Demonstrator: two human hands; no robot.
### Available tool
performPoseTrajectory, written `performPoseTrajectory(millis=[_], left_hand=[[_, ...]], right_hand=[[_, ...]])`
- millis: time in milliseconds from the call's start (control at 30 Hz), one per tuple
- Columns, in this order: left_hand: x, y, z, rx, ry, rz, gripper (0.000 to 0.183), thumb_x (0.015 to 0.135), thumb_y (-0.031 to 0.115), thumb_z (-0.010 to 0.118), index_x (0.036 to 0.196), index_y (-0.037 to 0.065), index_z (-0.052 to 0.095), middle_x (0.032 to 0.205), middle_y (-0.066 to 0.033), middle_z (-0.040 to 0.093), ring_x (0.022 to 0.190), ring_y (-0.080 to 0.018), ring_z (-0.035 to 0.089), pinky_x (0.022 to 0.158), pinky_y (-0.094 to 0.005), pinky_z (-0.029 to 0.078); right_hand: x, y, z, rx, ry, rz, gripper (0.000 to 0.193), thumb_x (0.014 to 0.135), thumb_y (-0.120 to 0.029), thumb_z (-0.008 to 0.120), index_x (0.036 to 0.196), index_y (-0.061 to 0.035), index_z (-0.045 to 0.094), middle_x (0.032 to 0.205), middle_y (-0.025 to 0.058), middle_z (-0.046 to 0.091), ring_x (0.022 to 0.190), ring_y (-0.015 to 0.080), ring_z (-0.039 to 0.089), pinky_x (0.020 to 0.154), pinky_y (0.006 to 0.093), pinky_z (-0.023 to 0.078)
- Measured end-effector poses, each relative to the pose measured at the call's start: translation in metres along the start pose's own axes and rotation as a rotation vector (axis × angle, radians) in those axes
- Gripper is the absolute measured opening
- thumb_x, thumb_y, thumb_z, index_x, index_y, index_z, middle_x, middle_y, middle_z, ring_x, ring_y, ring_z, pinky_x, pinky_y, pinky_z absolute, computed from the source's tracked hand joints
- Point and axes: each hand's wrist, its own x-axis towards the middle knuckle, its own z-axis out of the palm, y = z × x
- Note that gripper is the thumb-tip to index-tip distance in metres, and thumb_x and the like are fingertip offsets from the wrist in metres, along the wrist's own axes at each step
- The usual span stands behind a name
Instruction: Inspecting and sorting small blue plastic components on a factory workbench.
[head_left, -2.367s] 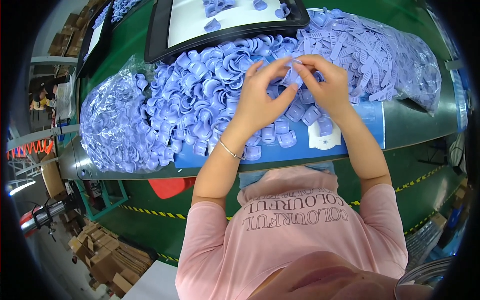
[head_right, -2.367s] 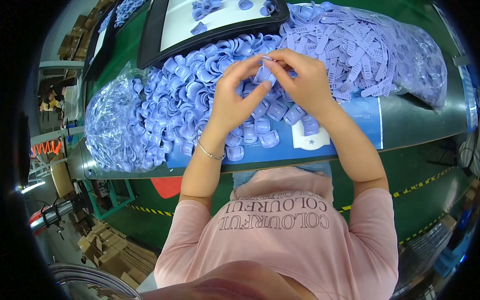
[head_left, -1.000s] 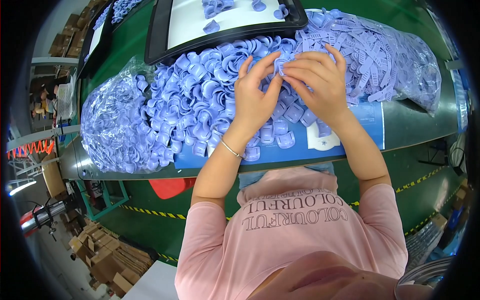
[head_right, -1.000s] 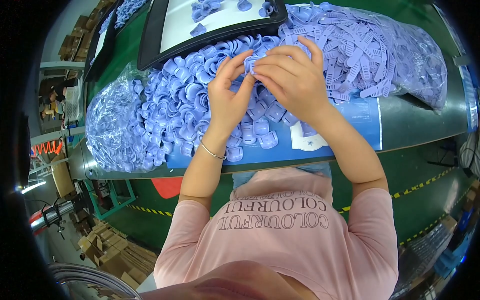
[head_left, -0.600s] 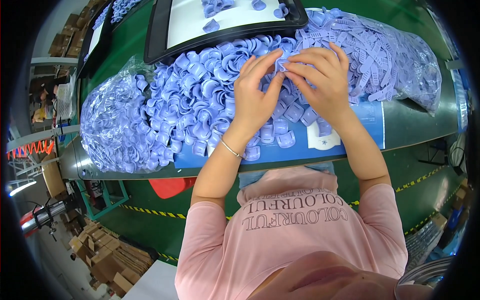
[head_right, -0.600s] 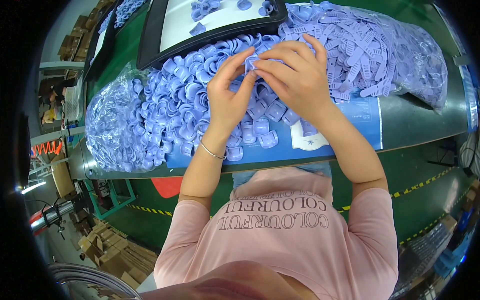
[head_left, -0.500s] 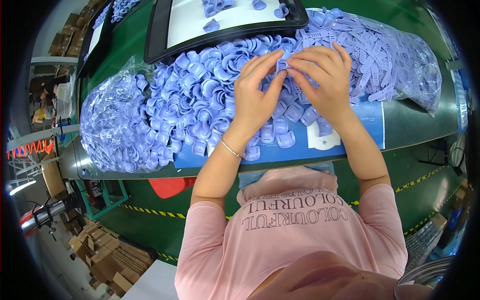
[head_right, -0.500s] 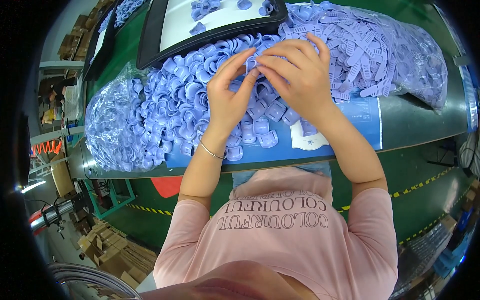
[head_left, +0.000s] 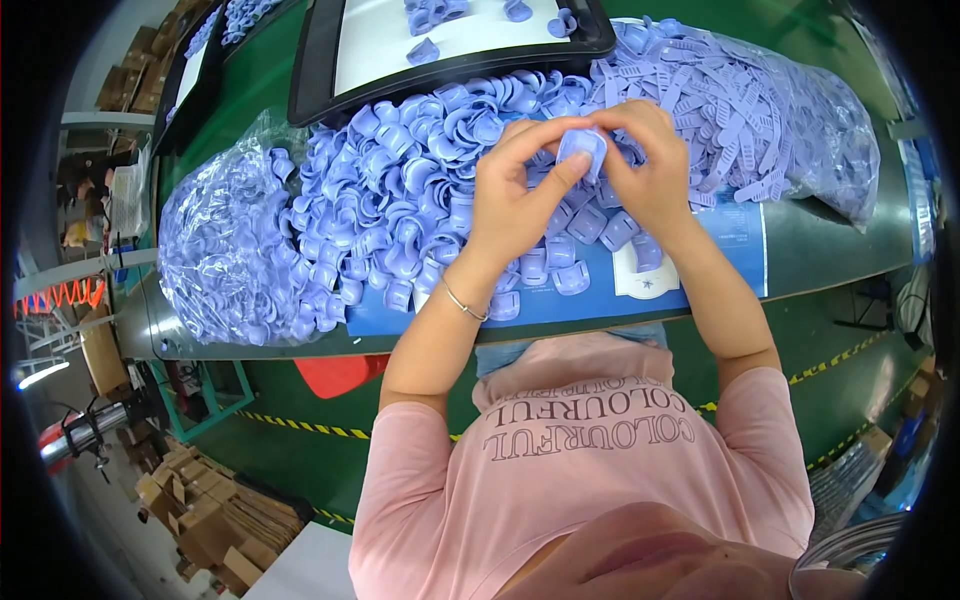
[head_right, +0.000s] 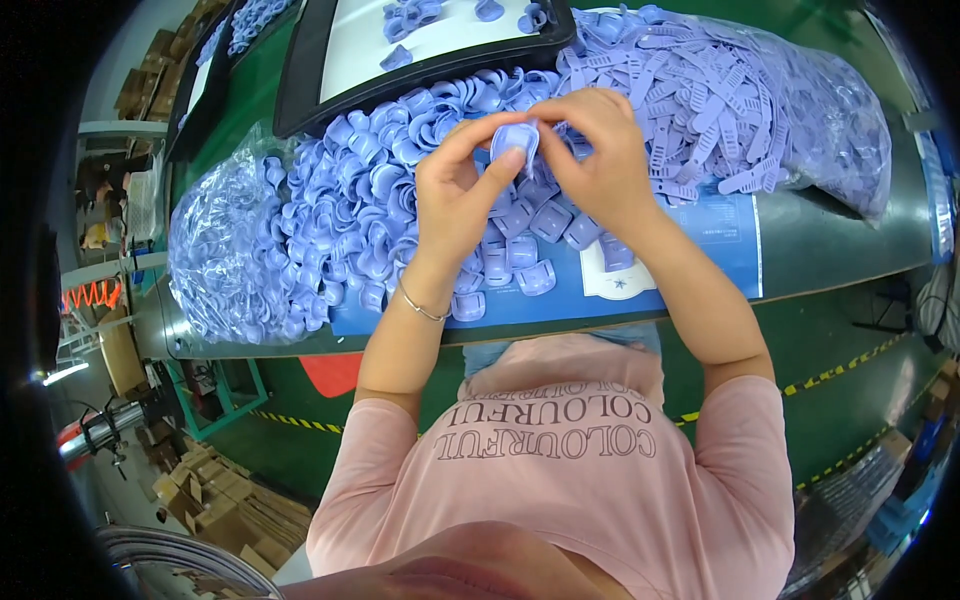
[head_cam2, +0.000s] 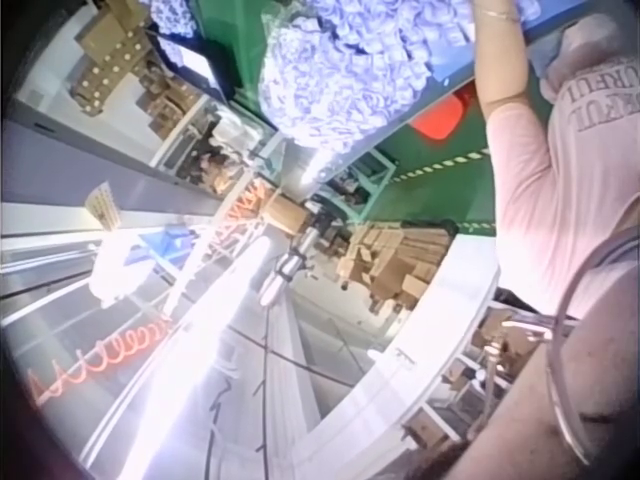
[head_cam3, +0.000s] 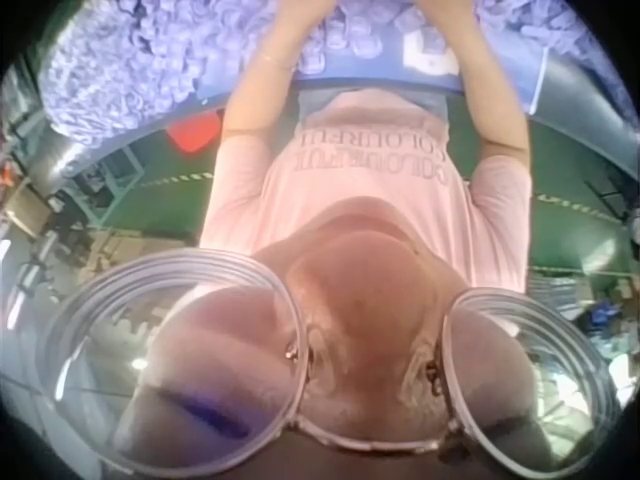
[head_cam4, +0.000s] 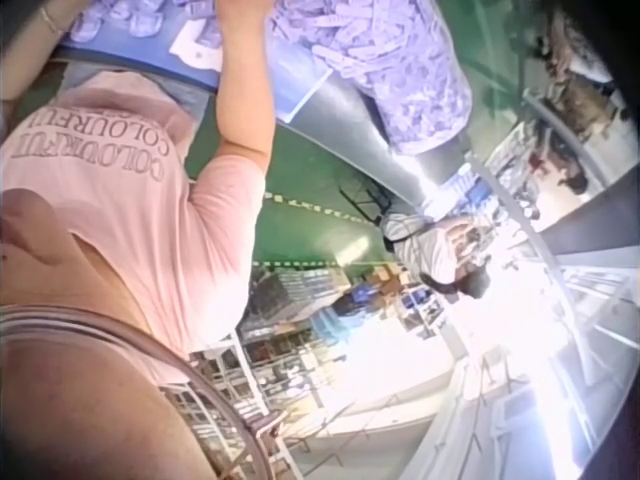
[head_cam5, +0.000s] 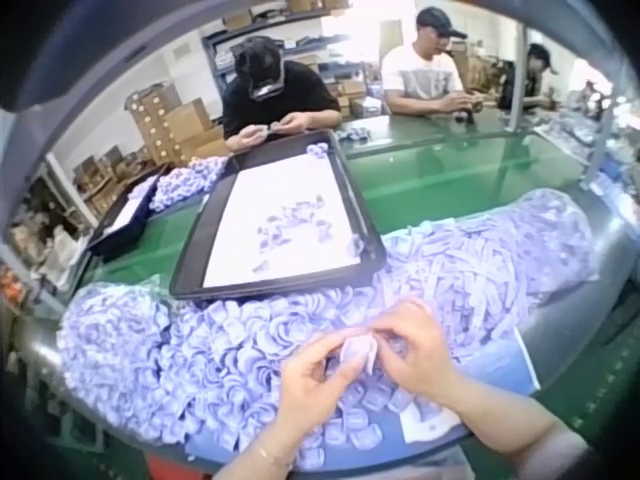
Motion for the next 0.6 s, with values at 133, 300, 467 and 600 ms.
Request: performPoseTrajectory(millis=[133, 300, 467, 600], left_hand=[[-0.006, 0.002, 0.005, 0.074, -0.021, 0.067, 0.02, 0.082, 0.009, 0.064, 0.103, 0.008, 0.066, 0.102, -0.0069, 0.062, 0.096, -0.0195, 0.055, 0.095, -0.0345, 0.033], [0.003, 0.006, -0.002, 0.566, -0.043, 0.29, 0.015, 0.083, 0.009, 0.059, 0.096, 0.014, 0.064, 0.096, -0.0032, 0.064, 0.114, -0.0249, 0.051, 0.104, -0.0505, 0.01], [0.003, 0.003, -0.003, 0.742, -0.094, 0.35, 0.016, 0.081, 0.006, 0.058, 0.094, 0.014, 0.062, 0.09, -0.0003, 0.065, 0.121, -0.0265, 0.048, 0.103, -0.0583, 0.004], [0.002, -0.002, 0.0, 0.217, 0.024, 0.103, 0.006, 0.085, 0.006, 0.055, 0.088, 0.008, 0.06, 0.088, -0.0035, 0.065, 0.123, -0.0269, 0.048, 0.107, -0.0506, 0.006]], right_hand=[[0.009, 0.007, -0.008, 0.357, -0.075, 0.32, 0.007, 0.084, -0.004, 0.06, 0.09, -0.0012, 0.062, 0.094, 0.0059, 0.065, 0.088, 0.017, 0.061, 0.084, 0.0269, 0.044], [0.011, -0.002, -0.01, 1.04, -0.261, 0.521, 0.014, 0.089, -0.01, 0.058, 0.101, -0.001, 0.058, 0.106, 0.0105, 0.063, 0.096, 0.0146, 0.059, 0.082, 0.0272, 0.046], [0.008, 0.003, -0.008, 0.881, -0.274, 0.432, 0.013, 0.091, -0.011, 0.058, 0.099, -0.0018, 0.055, 0.111, 0.016, 0.062, 0.099, 0.0184, 0.06, 0.086, 0.0289, 0.047], [0.003, -0.008, -0.006, 0.441, -0.216, 0.146, 0.009, 0.09, -0.008, 0.057, 0.095, -0.0019, 0.053, 0.111, 0.0163, 0.064, 0.101, 0.0229, 0.062, 0.091, 0.0329, 0.046]])
